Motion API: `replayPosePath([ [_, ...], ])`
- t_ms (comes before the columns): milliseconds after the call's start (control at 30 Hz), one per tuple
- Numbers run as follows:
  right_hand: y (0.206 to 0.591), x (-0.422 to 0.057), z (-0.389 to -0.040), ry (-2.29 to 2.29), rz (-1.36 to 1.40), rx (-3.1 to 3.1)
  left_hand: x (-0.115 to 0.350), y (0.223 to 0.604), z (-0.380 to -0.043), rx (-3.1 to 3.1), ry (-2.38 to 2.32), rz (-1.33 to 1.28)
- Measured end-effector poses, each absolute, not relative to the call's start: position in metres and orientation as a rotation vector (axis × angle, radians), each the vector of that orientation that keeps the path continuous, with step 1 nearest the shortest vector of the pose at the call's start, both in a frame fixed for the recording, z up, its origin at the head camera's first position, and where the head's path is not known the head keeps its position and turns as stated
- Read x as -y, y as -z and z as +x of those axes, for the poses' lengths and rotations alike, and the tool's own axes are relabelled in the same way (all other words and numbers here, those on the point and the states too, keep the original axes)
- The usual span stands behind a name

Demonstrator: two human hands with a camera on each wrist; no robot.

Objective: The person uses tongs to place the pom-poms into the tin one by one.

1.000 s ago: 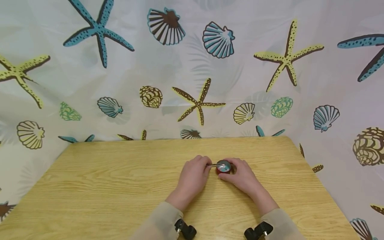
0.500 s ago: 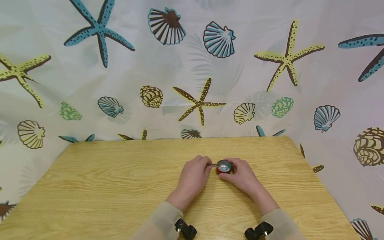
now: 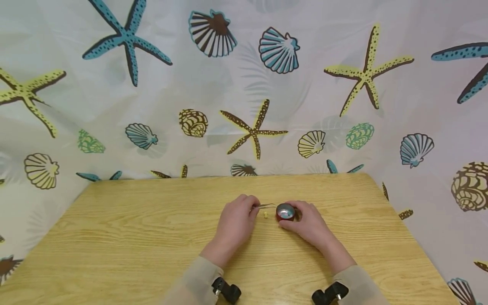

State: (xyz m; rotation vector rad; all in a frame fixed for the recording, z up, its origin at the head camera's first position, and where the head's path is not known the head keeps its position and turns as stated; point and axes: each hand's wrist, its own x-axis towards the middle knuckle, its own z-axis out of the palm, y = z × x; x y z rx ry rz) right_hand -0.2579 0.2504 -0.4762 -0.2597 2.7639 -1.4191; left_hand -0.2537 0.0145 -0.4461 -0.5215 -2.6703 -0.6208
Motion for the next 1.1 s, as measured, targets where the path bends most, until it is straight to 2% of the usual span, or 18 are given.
replayPosePath([
  [500, 0.476, -0.250, -0.257, 1.387, -0.247, -2.754, 0.033, 0.451, -0.256, 2.635, 0.661, -0.414],
  [1100, 0.475, -0.249, -0.257, 1.408, -0.238, -2.744, 0.039, 0.466, -0.267, 2.708, 0.653, -0.334],
])
